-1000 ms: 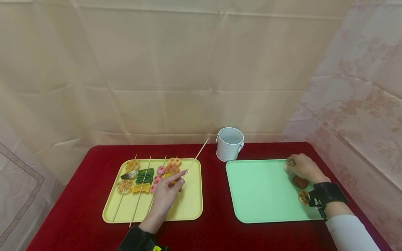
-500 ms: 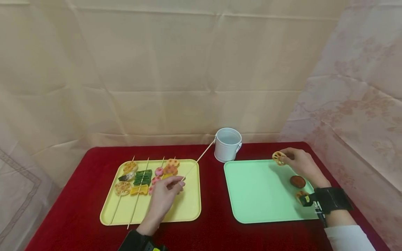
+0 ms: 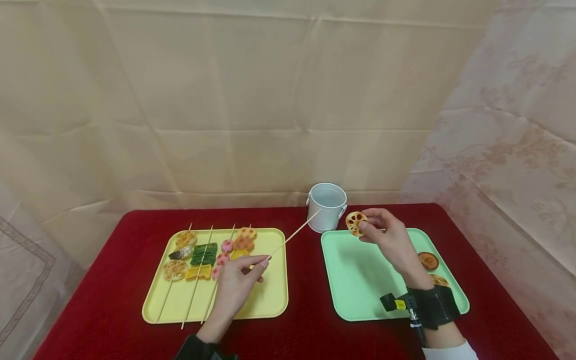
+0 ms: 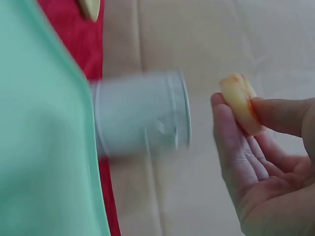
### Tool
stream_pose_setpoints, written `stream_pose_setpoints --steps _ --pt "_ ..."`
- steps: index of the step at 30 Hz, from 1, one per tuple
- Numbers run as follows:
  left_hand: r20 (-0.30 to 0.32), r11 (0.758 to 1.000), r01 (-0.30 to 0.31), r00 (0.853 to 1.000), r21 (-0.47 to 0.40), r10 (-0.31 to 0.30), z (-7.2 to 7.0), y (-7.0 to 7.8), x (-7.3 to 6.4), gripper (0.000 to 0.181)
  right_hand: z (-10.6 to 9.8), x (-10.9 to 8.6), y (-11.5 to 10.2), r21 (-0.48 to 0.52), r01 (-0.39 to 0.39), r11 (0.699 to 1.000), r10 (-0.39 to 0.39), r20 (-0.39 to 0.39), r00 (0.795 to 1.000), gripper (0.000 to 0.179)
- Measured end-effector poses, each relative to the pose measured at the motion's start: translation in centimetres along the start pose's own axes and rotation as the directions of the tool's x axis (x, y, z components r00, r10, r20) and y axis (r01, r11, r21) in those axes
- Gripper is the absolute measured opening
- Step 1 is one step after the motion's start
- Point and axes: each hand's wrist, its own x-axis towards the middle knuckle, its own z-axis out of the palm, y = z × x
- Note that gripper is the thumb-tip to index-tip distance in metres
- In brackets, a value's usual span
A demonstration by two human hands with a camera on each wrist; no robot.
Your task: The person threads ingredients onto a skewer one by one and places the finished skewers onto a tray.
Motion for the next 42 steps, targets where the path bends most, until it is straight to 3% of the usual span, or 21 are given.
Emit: stream_pose_setpoints --steps 7,16,30,42 --pt "0.046 0.997 -0.034 0.998 0.07 0.031 0.1 -0.2 -0.1 0.01 3.0 -0.1 -0.7 0.13 -0.055 0.99 0.062 -0.058 0.996 0.044" --pt "0.081 0.993 -0.029 0.997 0.114 0.02 0.2 -0.4 0.0 0.007 4.0 0.0 -0.6 0.274 -0.067 0.959 0.091 -0.075 0.993 0.043" --pt "0.093 0.992 -0.014 0.996 0.123 0.003 0.2 -0.6 0.0 0.007 4.4 0.1 -0.2 0.263 -0.023 0.965 0.052 -0.102 0.993 0.038" --pt "0.112 0.992 -0.019 0.994 0.123 0.005 0.3 -0.4 0.0 0.009 4.5 -0.2 -0.3 0.274 -0.003 0.962 0.02 -0.056 0.998 0.042"
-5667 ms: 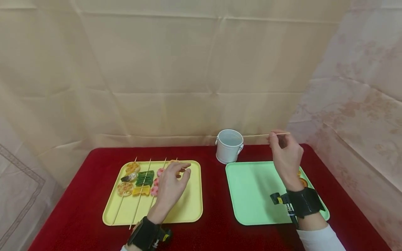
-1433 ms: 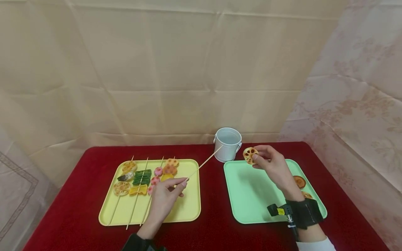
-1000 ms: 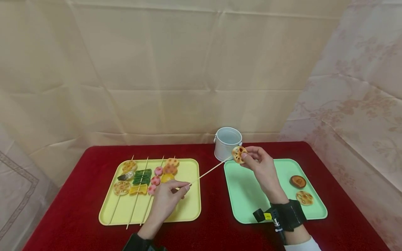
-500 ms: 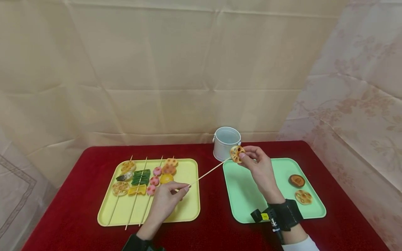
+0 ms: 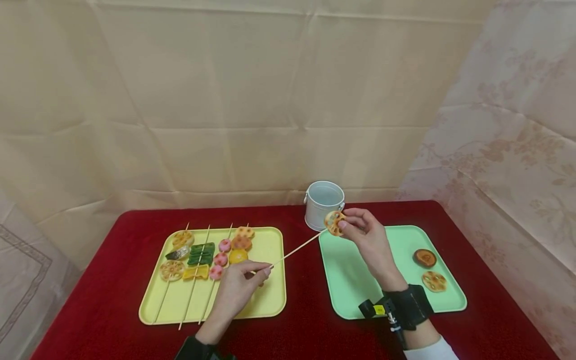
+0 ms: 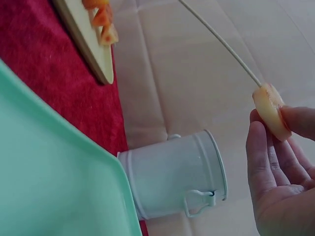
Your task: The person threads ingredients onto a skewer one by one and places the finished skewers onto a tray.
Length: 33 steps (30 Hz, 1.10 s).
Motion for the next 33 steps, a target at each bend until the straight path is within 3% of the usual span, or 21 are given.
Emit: stream_pose_setpoints --steps 9,12,15,18,22,29,33 --pt "0.01 0.976 -0.115 0.993 0.184 0.115 0.8 0.6 0.2 0.004 0.3 -0.2 -0.4 -0.008 -0.08 0.997 0.08 0.021 0.997 0.045" --pt "0.021 0.971 -0.138 0.99 0.197 0.136 1.1 0.9 0.3 0.005 0.5 -0.1 -0.5 -0.002 -0.104 0.995 0.104 0.032 0.994 0.045" --pt "0.068 0.984 -0.136 0.989 0.119 0.129 1.4 1.2 0.3 0.008 0.8 0.1 -0.5 0.07 -0.118 0.991 0.115 0.042 0.992 0.043" --pt "0.148 0.996 -0.083 0.985 -0.017 0.085 1.8 1.6 0.4 0.012 1.1 0.3 -0.5 0.148 -0.129 0.981 0.122 0.05 0.991 0.042" --pt "0.218 0.987 -0.027 0.974 -0.157 0.061 2.4 2.0 0.3 0.016 1.5 0.3 -0.5 0.181 -0.14 0.973 0.136 0.038 0.99 0.041" --pt "0.221 0.97 -0.005 0.973 -0.244 0.061 3.3 2.3 0.3 0.016 2.3 -0.1 0.1 0.137 -0.144 0.98 0.14 0.042 0.989 0.039" --pt "0.233 0.952 0.054 0.972 -0.302 0.018 3.6 2.5 0.5 0.017 2.9 -0.5 0.4 0.107 -0.144 0.984 0.138 0.06 0.989 0.034"
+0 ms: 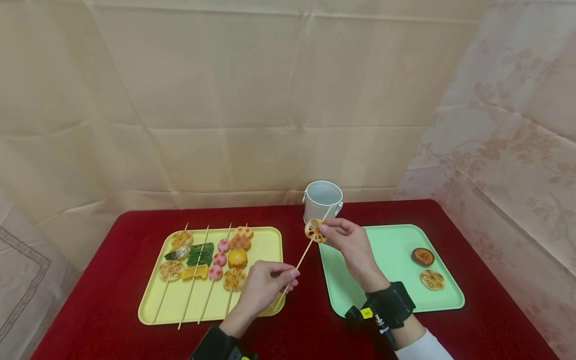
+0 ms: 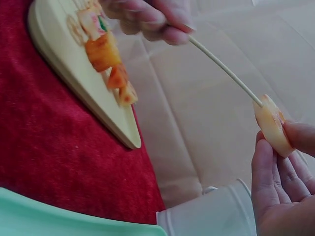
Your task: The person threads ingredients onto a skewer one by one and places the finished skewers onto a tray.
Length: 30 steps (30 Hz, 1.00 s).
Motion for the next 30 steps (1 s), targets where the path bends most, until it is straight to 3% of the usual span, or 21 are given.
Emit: stream_pose_setpoints --steps 7,20,30 --pt "0.018 0.983 0.095 0.996 -0.154 -0.093 0.2 0.2 0.5 0.02 1.0 -0.7 0.4 -0.079 -0.024 0.997 0.027 0.036 0.999 0.036" --pt "-0.037 0.982 0.085 0.995 -0.169 -0.092 0.6 0.4 0.8 0.019 2.1 -1.8 0.3 -0.2 0.019 0.98 -0.001 0.092 0.996 0.03" --pt "-0.06 0.975 0.08 0.994 -0.206 -0.094 0.7 0.1 0.8 0.02 2.3 -2.0 0.8 -0.183 0.019 0.983 0.005 0.13 0.991 0.032"
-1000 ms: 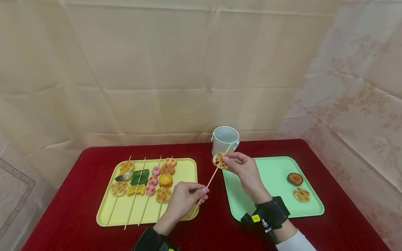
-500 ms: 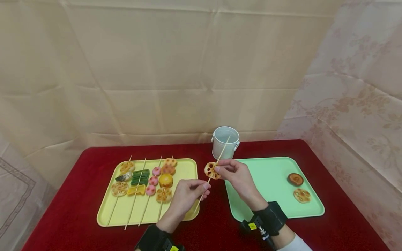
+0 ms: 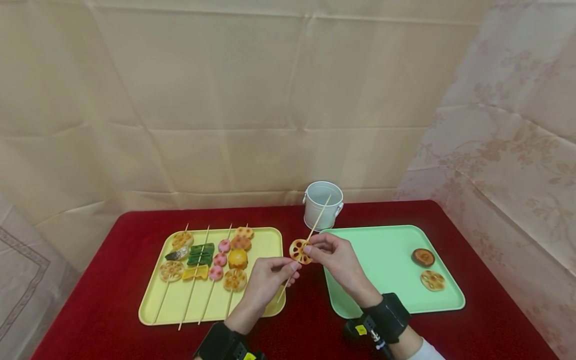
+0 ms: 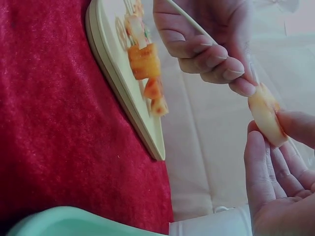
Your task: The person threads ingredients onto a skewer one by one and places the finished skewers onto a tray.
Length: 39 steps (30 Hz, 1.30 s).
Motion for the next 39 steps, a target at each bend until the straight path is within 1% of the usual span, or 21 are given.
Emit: stream_pose_setpoints --steps 4,7,11,14,15,17,20,22,24,26,30,33,35,37,39 --pt "-0.007 1.0 0.004 1.0 0.003 -0.004 0.0 -0.1 0.0 0.021 -0.5 0.1 0.1 -0.016 0.016 1.0 -0.015 0.03 0.999 0.034" --pt "-0.014 1.0 0.006 1.0 0.02 -0.006 -0.3 -0.2 0.0 0.021 -1.4 0.3 0.2 -0.033 0.021 0.999 -0.02 0.04 0.999 0.036" --pt "-0.029 0.998 -0.006 1.0 0.06 0.007 -0.8 -0.3 -0.2 0.02 -3.5 0.3 0.1 -0.094 0.023 0.995 -0.021 0.017 1.0 0.037" --pt "-0.039 0.996 -0.02 0.999 0.089 0.024 -1.3 -0.3 -0.4 0.019 -5.7 0.3 0.0 -0.19 0.048 0.981 -0.05 -0.005 0.999 0.033" --pt "-0.04 0.995 -0.022 0.999 0.095 0.025 -1.5 -0.3 -0.4 0.019 -6.5 0.3 0.0 -0.235 0.059 0.97 -0.063 -0.01 0.998 0.032" --pt "-0.044 0.995 -0.02 0.999 0.098 0.025 -1.8 -0.3 -0.5 0.019 -8.3 0.2 0.0 -0.348 0.068 0.935 -0.082 -0.025 0.996 0.029" --pt "-0.048 0.995 -0.019 0.999 0.097 0.023 -2.2 -0.4 -0.6 0.018 -11.0 0.1 0.1 -0.507 0.061 0.86 -0.098 -0.047 0.994 0.026" --pt "-0.053 0.995 -0.016 0.998 0.103 0.022 -2.4 -0.5 -0.7 0.017 -12.8 0.0 0.3 -0.57 0.051 0.82 -0.099 -0.054 0.994 0.026" --pt "-0.053 0.994 -0.013 0.998 0.105 0.019 -2.6 -0.6 -0.7 0.016 -14.5 -0.2 0.5 -0.601 0.046 0.798 -0.096 -0.053 0.994 0.027" --pt "-0.055 0.993 -0.007 0.998 0.117 0.014 -2.7 -0.7 -0.7 0.016 -16.1 -0.5 0.8 -0.622 0.041 0.782 -0.086 -0.042 0.995 0.029" --pt "-0.068 0.989 0.008 0.998 0.15 0.002 -3.0 -0.8 -0.7 0.015 -18.8 -1.1 1.1 -0.677 0.006 0.736 -0.031 -0.024 0.999 0.037" --pt "-0.07 0.987 0.016 0.998 0.163 -0.004 -3.3 -0.7 -0.8 0.016 -20.6 -1.3 1.2 -0.728 -0.014 0.685 -0.008 -0.027 1.0 0.04" --pt "-0.067 0.986 0.017 0.998 0.168 -0.006 -3.4 -0.8 -0.9 0.017 -21.5 -1.4 1.4 -0.752 -0.025 0.659 0.002 -0.031 1.0 0.039" --pt "-0.07 0.987 0.022 0.998 0.161 -0.011 -3.6 -0.7 -1.0 0.017 -22.4 -1.4 1.7 -0.768 -0.024 0.641 0.001 -0.031 1.0 0.038" --pt "-0.073 0.986 0.02 0.997 0.165 -0.008 -3.8 -0.8 -1.0 0.017 -23.1 -1.3 2.0 -0.775 -0.031 0.631 0.01 -0.032 0.999 0.038"
